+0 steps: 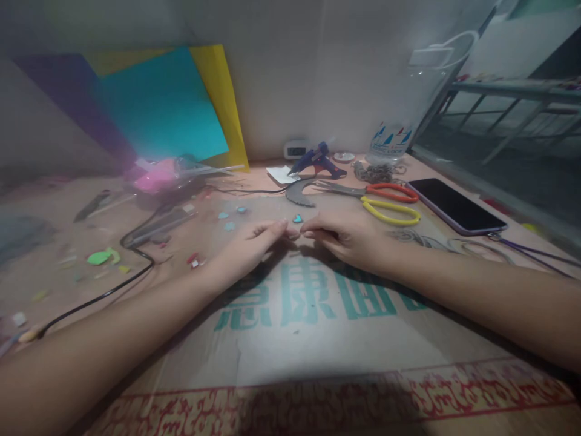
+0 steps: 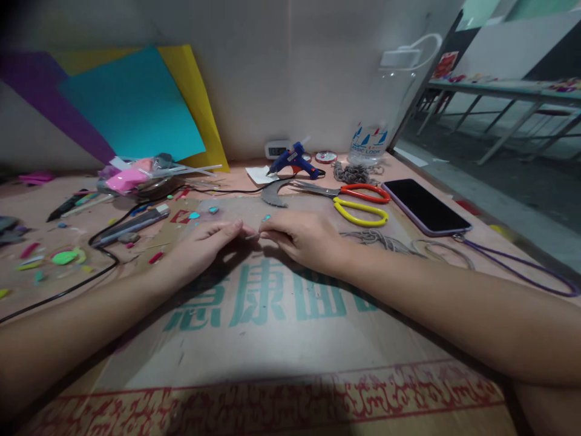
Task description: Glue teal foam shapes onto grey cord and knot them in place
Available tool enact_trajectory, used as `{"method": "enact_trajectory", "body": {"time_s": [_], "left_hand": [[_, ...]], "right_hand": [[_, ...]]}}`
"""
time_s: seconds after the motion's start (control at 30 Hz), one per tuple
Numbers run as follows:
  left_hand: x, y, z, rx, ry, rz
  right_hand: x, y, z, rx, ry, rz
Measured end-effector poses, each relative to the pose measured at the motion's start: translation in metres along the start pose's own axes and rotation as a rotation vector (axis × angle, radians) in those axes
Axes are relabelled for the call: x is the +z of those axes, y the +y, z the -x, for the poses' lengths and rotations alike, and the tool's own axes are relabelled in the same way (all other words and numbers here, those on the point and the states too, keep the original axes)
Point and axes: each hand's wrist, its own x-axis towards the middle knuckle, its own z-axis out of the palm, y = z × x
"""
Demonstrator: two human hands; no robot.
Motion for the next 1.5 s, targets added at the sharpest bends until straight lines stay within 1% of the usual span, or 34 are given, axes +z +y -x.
{"method": "enact_trajectory", "body": {"time_s": [0.23, 0.3, 0.37, 0.47, 0.53, 0.63, 0.73, 0.87, 1.03, 1.13, 1.27, 1.33, 1.5], "left_hand": [[0.0, 0.002, 0.001, -0.056, -0.124, 0.083], [-0.001, 0.001, 0.002, -0.063, -0.153, 0.07], [-0.002, -0.001, 0.002, -0.065, -0.169, 0.012], [-0.003, -0.003, 0.002, -0.076, -0.155, -0.113], [-0.002, -0.004, 0.002, -0.066, -0.136, -0.153], [-0.002, -0.003, 0.001, -0.01, -0.123, -0.131], [-0.002, -0.003, 0.001, 0.01, -0.124, -0.119], [0.0, -0.003, 0.002, 0.011, -0.121, -0.101], [0.002, -0.001, 0.004, 0.024, -0.079, -0.108], [0.002, 0.002, 0.005, 0.092, -0.055, -0.155], [0.0, 0.004, 0.007, 0.27, 0.001, -0.307], [-0.001, 0.003, 0.007, 0.338, 0.03, -0.36], [-0.002, -0.001, 0.007, 0.435, 0.065, -0.407]], "right_hand": [[0.004, 0.002, 0.001, -0.045, 0.041, 0.039], [0.005, 0.004, 0.001, -0.052, 0.055, 0.05], [0.005, 0.005, 0.002, -0.055, 0.06, 0.061], [0.005, 0.006, 0.002, -0.049, 0.052, 0.061], [0.004, 0.005, 0.002, -0.052, 0.055, 0.055], [0.003, 0.003, 0.002, -0.097, 0.061, 0.045], [0.003, 0.002, 0.003, -0.139, 0.057, 0.049], [0.004, 0.001, 0.004, -0.131, 0.058, 0.067], [0.003, -0.001, 0.003, -0.116, 0.029, 0.027], [0.002, -0.002, 0.002, -0.115, 0.018, 0.028], [0.002, -0.003, 0.003, -0.113, 0.019, 0.031], [0.001, -0.004, 0.003, -0.116, 0.015, 0.024], [0.001, -0.005, 0.002, -0.098, -0.012, 0.012]]}}
